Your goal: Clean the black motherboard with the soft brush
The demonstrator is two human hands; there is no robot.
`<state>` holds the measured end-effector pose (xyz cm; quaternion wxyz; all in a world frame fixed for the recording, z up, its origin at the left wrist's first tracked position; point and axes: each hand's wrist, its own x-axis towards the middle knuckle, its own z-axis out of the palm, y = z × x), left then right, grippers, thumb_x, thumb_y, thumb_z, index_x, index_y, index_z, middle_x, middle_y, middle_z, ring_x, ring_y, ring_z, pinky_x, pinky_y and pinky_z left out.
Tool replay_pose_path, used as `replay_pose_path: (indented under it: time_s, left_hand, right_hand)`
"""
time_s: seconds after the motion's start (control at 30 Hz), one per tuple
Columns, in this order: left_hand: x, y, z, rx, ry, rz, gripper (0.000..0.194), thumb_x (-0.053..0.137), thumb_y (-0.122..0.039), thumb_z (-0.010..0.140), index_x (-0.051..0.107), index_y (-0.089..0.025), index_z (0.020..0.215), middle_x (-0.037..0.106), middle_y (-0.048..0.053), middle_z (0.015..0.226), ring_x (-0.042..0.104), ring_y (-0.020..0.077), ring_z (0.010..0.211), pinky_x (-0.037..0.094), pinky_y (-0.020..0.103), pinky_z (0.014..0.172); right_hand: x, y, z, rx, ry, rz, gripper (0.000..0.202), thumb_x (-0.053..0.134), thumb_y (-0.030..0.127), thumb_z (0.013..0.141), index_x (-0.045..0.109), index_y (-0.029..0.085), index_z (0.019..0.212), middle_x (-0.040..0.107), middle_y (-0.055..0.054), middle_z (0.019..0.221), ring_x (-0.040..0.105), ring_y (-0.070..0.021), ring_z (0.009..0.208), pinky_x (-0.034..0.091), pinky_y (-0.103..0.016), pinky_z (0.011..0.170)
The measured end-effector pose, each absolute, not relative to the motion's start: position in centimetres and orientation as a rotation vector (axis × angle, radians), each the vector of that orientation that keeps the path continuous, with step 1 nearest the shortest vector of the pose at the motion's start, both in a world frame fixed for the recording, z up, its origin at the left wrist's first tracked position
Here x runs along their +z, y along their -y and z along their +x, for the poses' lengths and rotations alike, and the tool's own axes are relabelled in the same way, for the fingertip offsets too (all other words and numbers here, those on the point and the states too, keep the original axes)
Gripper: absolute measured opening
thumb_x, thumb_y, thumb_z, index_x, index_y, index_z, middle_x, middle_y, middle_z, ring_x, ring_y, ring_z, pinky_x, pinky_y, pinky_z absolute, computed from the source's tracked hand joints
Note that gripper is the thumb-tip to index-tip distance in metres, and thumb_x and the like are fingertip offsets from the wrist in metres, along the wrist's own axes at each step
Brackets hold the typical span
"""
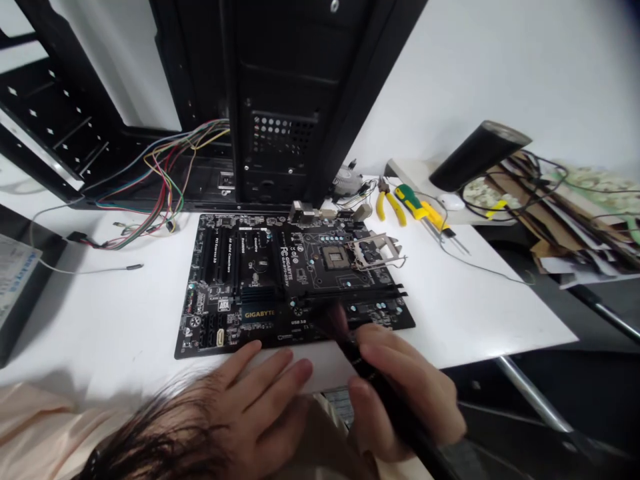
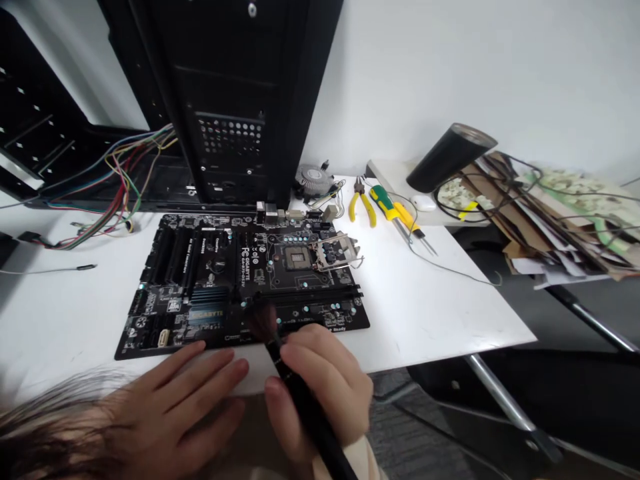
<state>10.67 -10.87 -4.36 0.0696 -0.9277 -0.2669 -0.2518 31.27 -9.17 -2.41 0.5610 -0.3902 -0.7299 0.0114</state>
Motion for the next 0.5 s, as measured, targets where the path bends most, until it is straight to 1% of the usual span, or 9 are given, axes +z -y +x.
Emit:
replay_pose_path:
  time_s: [0.07, 0.17, 0.3, 0.4, 0.5]
  left_hand:
    - [-4.4, 10.9, 10.7, -0.8, 0.873, -2.752, 0.016, 0.054, -0.018, 0.093, 0.062, -0.024, 0.106, 0.063, 0.004, 0.124, 0.055, 0.0211, 0.118, 0.027, 0.043, 0.111]
    - [-4.8, 10.9, 10.8, -0.811, 0.98, -2.683, 0.018, 0.051, -0.016, 0.094, 0.061, -0.022, 0.108, 0.064, 0.008, 0.122, 0.056, 0.0232, 0.117, 0.035, 0.042, 0.106]
    - [-4.9, 10.7, 11.0, -0.782, 0.995, -2.635, 0.017, 0.046, -0.017, 0.097, 0.059, -0.021, 0.107, 0.068, 0.008, 0.115, 0.063, 0.0229, 0.108, 0.042, 0.04, 0.097]
    - [-4.6, 10.6, 11.0, -0.727, 0.942, -2.618, 0.019, 0.041, -0.017, 0.099, 0.058, -0.02, 0.106, 0.07, 0.006, 0.11, 0.066, 0.0223, 0.102, 0.044, 0.04, 0.093]
    - [-4.6, 10.5, 10.9, -0.684, 0.916, -2.609, 0.021, 0.039, -0.016, 0.099, 0.058, -0.019, 0.108, 0.07, 0.006, 0.11, 0.066, 0.0222, 0.102, 0.043, 0.04, 0.093]
  right_hand:
    - [-2.2, 8.9, 29.9, 0.08, 1.71, -0.899, 0.019, 0.054, 0.01, 0.076, 0.059, 0.015, 0.094, 0.06, -0.004, 0.076, 0.06, -0.0149, 0.067, 0.051, -0.028, 0.054]
    - [-2.3, 8.8, 29.8, 0.109, 1.806, -0.9, 0.018, 0.054, 0.007, 0.075, 0.059, 0.013, 0.091, 0.06, -0.004, 0.075, 0.059, -0.0135, 0.067, 0.052, -0.027, 0.055]
    - [-3.0, 9.0, 30.4, 0.076, 1.959, -0.924, 0.016, 0.059, 0.006, 0.077, 0.061, 0.013, 0.091, 0.062, -0.005, 0.077, 0.06, -0.0141, 0.071, 0.054, -0.028, 0.059]
    - [-3.2, 9.0, 30.2, 0.025, 2.045, -0.945, 0.014, 0.06, 0.007, 0.078, 0.061, 0.013, 0.091, 0.064, -0.005, 0.077, 0.058, -0.0134, 0.069, 0.052, -0.028, 0.058]
    - [-3.0, 8.9, 29.8, 0.026, 2.093, -0.976, 0.012, 0.059, 0.007, 0.078, 0.06, 0.014, 0.088, 0.064, -0.004, 0.074, 0.057, -0.0125, 0.066, 0.051, -0.028, 0.057]
